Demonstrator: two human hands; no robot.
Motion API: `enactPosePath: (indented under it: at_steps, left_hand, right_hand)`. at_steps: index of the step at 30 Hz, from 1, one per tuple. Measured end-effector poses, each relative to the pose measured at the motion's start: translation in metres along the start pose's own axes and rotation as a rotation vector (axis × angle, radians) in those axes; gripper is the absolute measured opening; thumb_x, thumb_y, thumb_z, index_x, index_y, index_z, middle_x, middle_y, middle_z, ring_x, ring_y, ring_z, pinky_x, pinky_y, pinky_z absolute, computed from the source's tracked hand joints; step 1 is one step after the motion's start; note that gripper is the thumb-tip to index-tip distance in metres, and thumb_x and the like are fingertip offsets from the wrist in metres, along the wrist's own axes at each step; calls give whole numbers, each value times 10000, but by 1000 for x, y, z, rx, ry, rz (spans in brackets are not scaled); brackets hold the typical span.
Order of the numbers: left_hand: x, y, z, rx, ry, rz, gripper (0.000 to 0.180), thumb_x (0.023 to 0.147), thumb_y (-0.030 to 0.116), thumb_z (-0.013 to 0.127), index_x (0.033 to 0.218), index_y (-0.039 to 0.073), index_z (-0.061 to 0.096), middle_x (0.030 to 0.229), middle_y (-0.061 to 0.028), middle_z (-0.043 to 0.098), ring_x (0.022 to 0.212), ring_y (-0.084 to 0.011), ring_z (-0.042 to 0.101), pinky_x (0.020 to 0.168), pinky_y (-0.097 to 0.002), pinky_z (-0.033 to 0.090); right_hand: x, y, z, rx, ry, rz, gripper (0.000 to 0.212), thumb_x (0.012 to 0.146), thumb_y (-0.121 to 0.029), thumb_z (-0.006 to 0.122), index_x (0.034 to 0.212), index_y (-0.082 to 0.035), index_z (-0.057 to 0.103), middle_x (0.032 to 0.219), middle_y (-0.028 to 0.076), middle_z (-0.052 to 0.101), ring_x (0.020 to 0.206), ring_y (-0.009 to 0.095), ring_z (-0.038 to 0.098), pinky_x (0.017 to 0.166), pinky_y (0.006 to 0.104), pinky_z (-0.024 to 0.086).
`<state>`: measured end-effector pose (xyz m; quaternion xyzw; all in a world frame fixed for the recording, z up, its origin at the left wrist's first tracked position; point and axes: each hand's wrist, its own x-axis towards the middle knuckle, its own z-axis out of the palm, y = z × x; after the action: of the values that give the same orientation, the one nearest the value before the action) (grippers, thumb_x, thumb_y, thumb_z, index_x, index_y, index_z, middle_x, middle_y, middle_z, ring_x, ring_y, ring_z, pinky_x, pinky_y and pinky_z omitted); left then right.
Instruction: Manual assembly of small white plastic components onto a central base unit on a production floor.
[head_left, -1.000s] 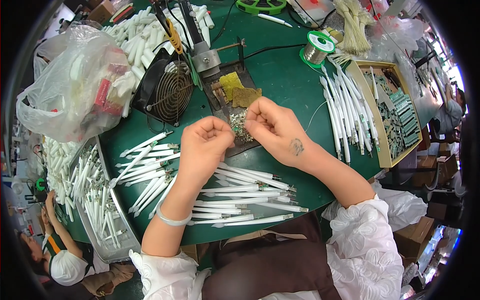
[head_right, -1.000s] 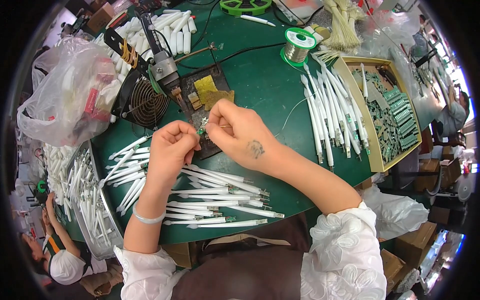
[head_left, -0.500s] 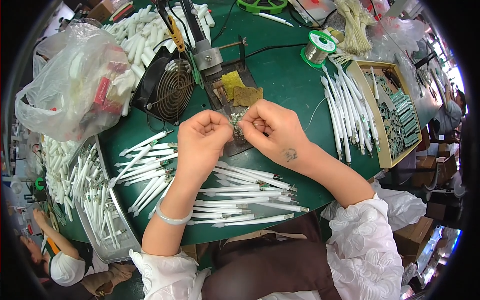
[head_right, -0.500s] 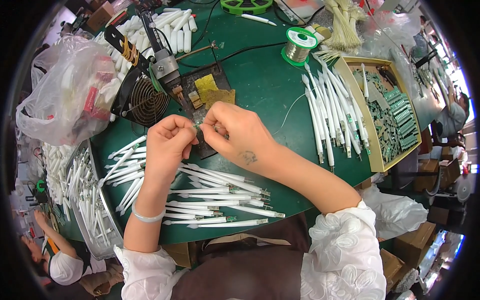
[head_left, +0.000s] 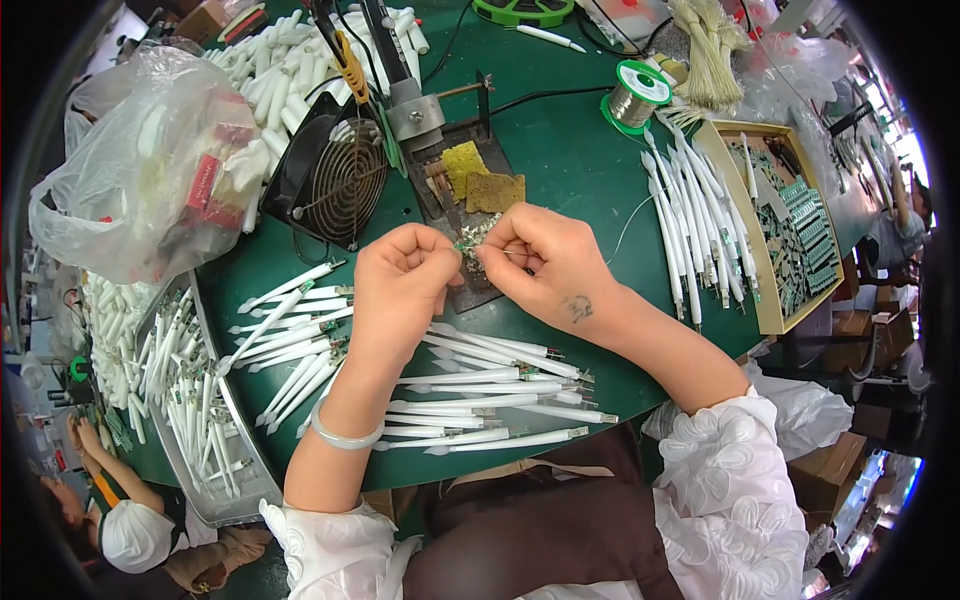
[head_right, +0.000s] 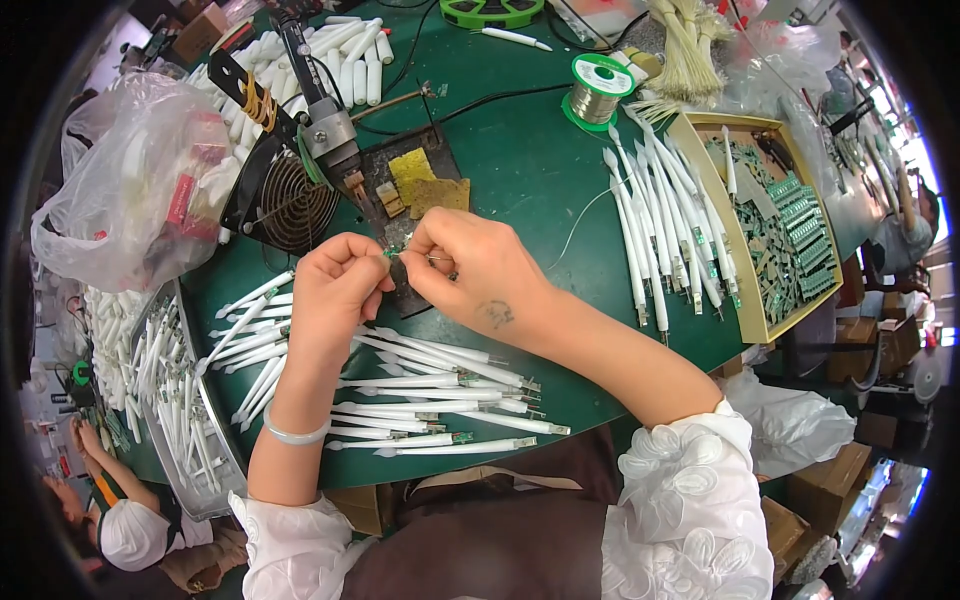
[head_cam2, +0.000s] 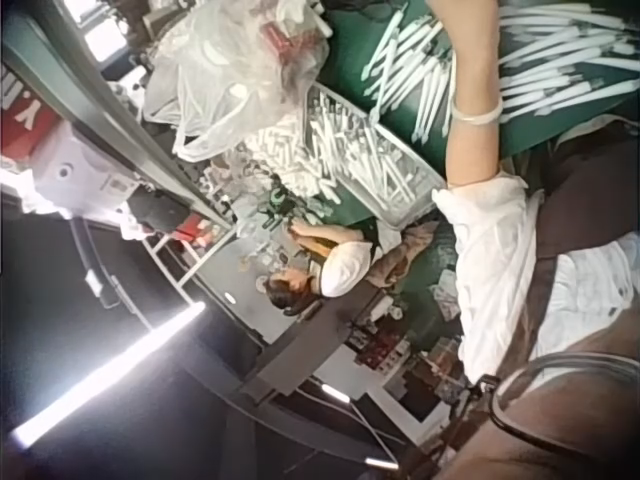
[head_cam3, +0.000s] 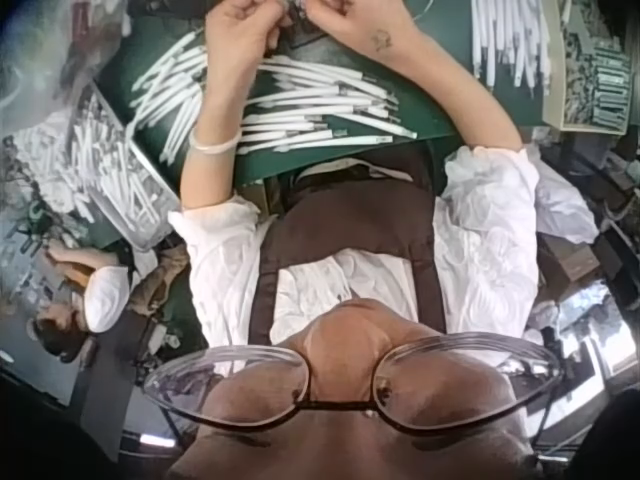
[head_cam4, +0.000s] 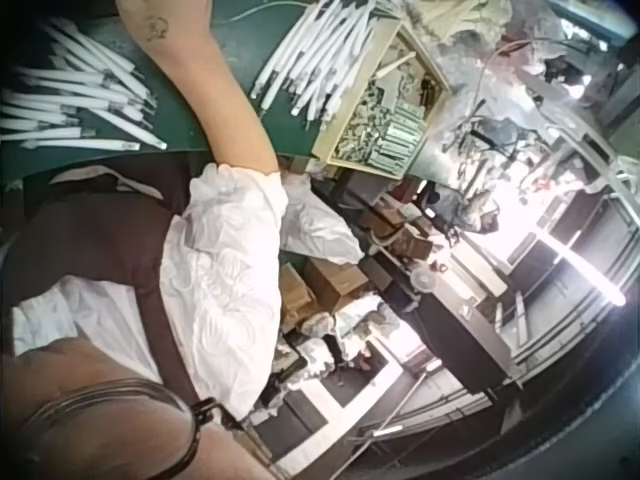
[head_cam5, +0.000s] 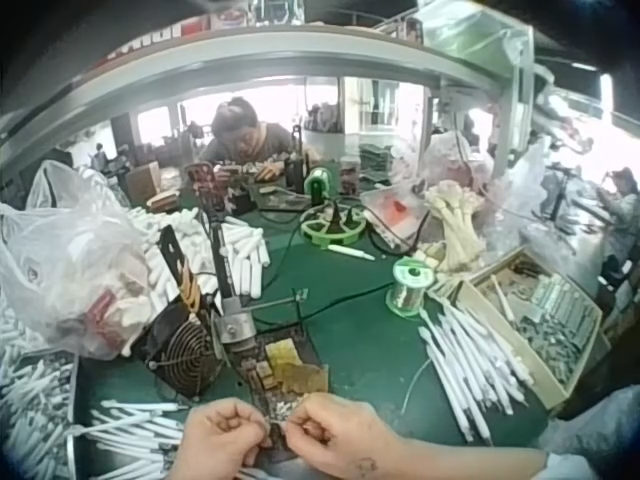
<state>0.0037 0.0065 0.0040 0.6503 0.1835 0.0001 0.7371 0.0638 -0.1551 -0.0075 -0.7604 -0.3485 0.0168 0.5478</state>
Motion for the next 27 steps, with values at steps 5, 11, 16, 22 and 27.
enactPosePath:
  at_steps: [5, 11, 16, 22, 27]
  left_hand:
    - [0, 2, 2, -19, 10, 11, 3, 793, 1, 601, 791, -2, 601, 637, -31, 606, 457, -33, 449, 410, -179, 321]
    - [-1, 4, 3, -18, 12, 14, 8, 787, -2, 593, 792, -2, 599, 636, -29, 605, 458, -37, 453, 411, -180, 324]
    - [0, 7, 3, -56, 29, -18, 11, 786, 4, 590, 794, -2, 595, 641, -36, 605, 459, -42, 453, 417, -183, 325]
    - [1, 3, -1, -55, 24, -41, 16, 789, 11, 593, 794, -4, 595, 645, -42, 607, 459, -44, 450, 420, -184, 325]
    - [1, -3, 1, -12, 3, -5, 9, 785, 5, 602, 784, -3, 601, 640, -34, 608, 458, -36, 455, 409, -181, 321]
  right_hand:
    - [0, 2, 2, 3, 36, -36, 102, 810, -16, 680, 790, -5, 580, 680, -4, 516, 546, 27, 413, 470, 197, 347]
    - [-1, 2, 3, 7, 57, -45, 106, 807, -10, 687, 795, -4, 581, 684, -9, 520, 543, 17, 402, 469, 193, 344]
    - [-1, 1, 0, 22, 42, -37, 103, 805, -1, 680, 791, -9, 577, 681, -16, 511, 543, 10, 396, 464, 189, 335]
    - [1, -2, -2, 13, 59, -30, 92, 787, 23, 652, 785, -8, 566, 679, -19, 496, 550, 6, 397, 456, 189, 316]
    - [0, 1, 1, 7, 53, -40, 80, 781, 12, 664, 793, 1, 586, 691, -9, 515, 558, 16, 418, 464, 190, 334]
